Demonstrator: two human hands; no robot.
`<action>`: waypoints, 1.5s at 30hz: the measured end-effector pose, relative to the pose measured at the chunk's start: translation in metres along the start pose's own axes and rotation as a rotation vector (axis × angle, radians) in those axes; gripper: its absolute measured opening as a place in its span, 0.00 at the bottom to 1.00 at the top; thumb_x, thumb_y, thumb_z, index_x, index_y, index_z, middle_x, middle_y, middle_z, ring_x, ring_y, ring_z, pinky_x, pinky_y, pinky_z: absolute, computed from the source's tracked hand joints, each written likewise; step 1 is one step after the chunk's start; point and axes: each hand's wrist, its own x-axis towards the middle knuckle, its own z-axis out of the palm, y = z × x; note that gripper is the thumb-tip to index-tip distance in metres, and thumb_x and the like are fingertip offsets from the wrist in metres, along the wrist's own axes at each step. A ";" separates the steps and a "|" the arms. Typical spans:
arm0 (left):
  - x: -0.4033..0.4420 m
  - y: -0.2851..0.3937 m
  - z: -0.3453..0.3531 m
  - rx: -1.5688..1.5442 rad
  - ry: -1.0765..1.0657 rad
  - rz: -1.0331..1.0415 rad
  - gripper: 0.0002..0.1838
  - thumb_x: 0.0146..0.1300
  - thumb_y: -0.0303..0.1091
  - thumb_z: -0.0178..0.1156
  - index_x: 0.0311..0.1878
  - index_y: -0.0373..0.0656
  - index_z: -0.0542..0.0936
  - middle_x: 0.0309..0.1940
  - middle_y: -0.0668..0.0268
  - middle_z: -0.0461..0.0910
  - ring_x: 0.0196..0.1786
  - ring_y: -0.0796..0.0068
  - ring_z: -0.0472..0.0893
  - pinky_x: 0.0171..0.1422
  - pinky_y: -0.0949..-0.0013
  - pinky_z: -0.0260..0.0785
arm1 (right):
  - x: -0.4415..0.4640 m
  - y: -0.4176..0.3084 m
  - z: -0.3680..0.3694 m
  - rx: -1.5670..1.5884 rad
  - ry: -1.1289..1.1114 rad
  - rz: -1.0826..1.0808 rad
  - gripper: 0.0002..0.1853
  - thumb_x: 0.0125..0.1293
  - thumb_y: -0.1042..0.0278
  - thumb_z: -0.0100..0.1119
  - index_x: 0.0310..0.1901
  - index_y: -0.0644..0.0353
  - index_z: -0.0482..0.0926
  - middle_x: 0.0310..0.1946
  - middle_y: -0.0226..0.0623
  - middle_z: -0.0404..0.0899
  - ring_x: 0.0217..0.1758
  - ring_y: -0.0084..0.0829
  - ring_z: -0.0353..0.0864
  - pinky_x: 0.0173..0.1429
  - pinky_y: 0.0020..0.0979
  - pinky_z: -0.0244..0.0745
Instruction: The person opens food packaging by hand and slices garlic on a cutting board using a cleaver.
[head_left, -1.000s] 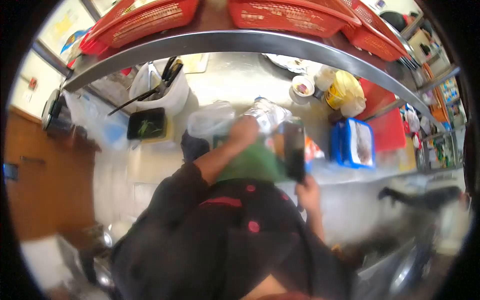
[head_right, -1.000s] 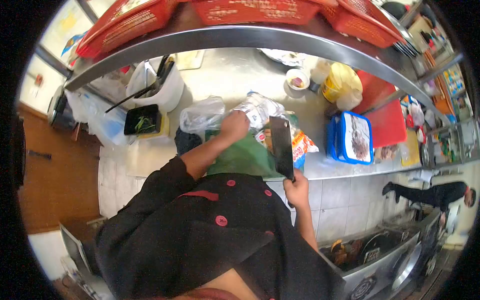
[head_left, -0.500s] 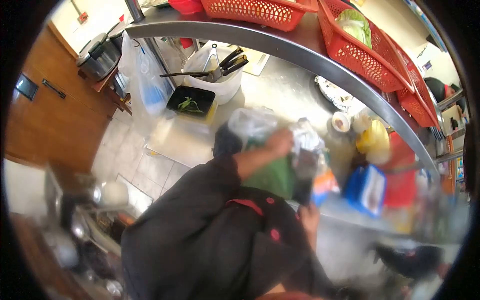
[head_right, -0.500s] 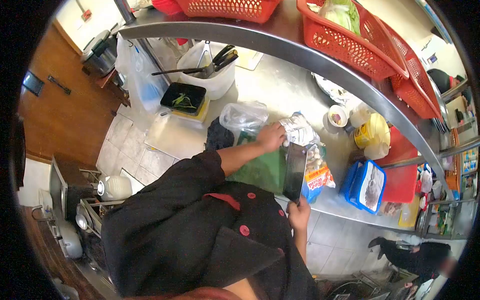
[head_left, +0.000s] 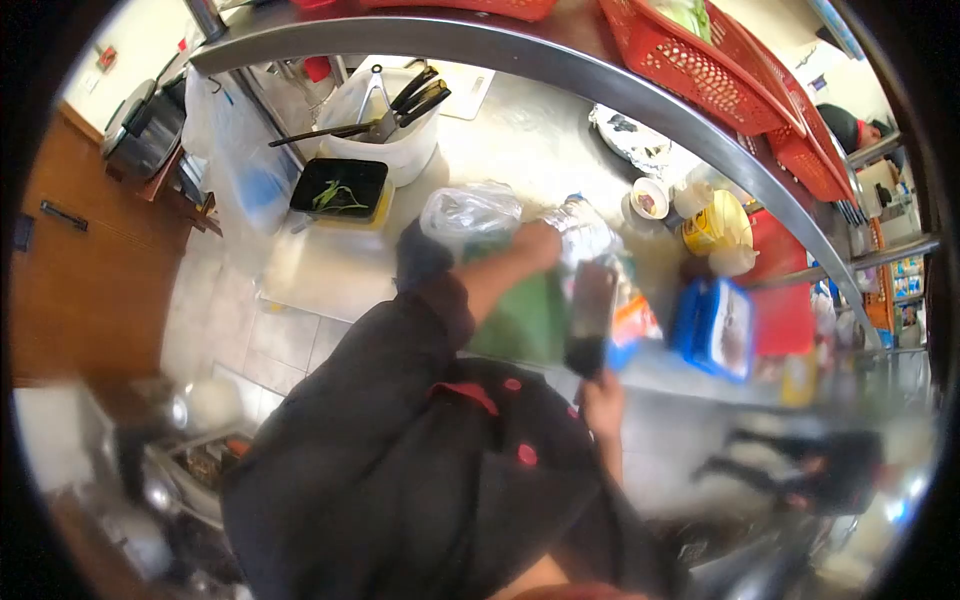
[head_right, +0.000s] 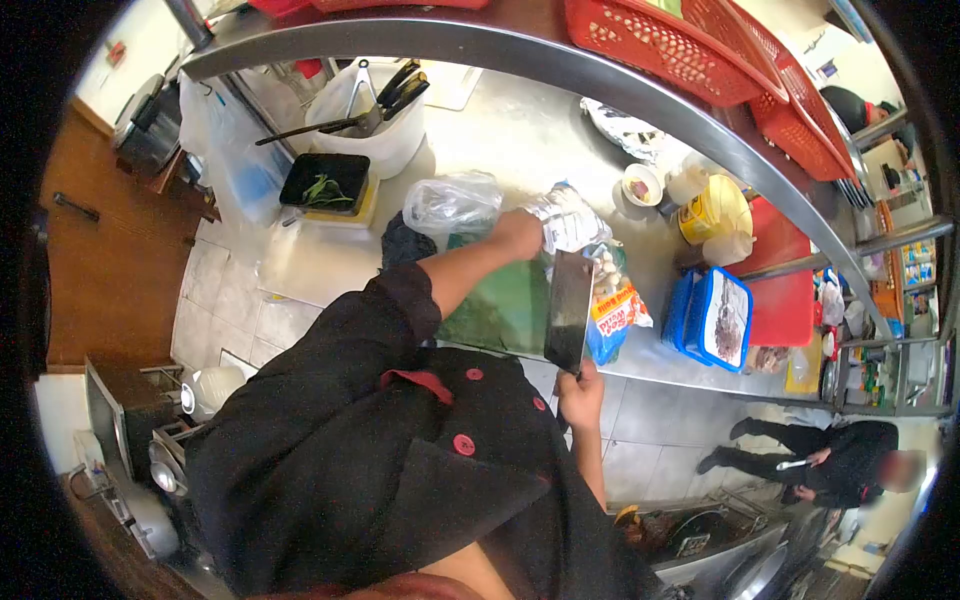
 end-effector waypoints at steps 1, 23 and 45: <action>-0.001 -0.004 0.002 0.005 -0.073 0.020 0.12 0.57 0.34 0.56 0.37 0.40 0.86 0.39 0.50 0.85 0.45 0.52 0.84 0.51 0.54 0.78 | -0.004 0.008 -0.002 0.067 0.025 0.042 0.07 0.61 0.78 0.52 0.40 0.63 0.76 0.21 0.28 0.73 0.20 0.20 0.72 0.25 0.27 0.68; -0.096 -0.023 0.004 -0.528 0.380 0.089 0.09 0.64 0.35 0.51 0.42 0.46 0.77 0.33 0.51 0.80 0.39 0.49 0.83 0.40 0.47 0.75 | 0.004 -0.025 0.016 -0.061 -0.112 0.155 0.12 0.56 0.81 0.51 0.42 0.64 0.78 0.27 0.28 0.76 0.25 0.20 0.72 0.30 0.23 0.64; -0.114 -0.042 0.035 -0.277 0.244 0.199 0.14 0.58 0.41 0.62 0.43 0.44 0.83 0.42 0.57 0.76 0.48 0.53 0.76 0.54 0.52 0.69 | -0.021 -0.023 0.047 -0.135 0.079 0.300 0.06 0.68 0.71 0.53 0.39 0.64 0.73 0.17 0.33 0.72 0.18 0.25 0.73 0.22 0.31 0.69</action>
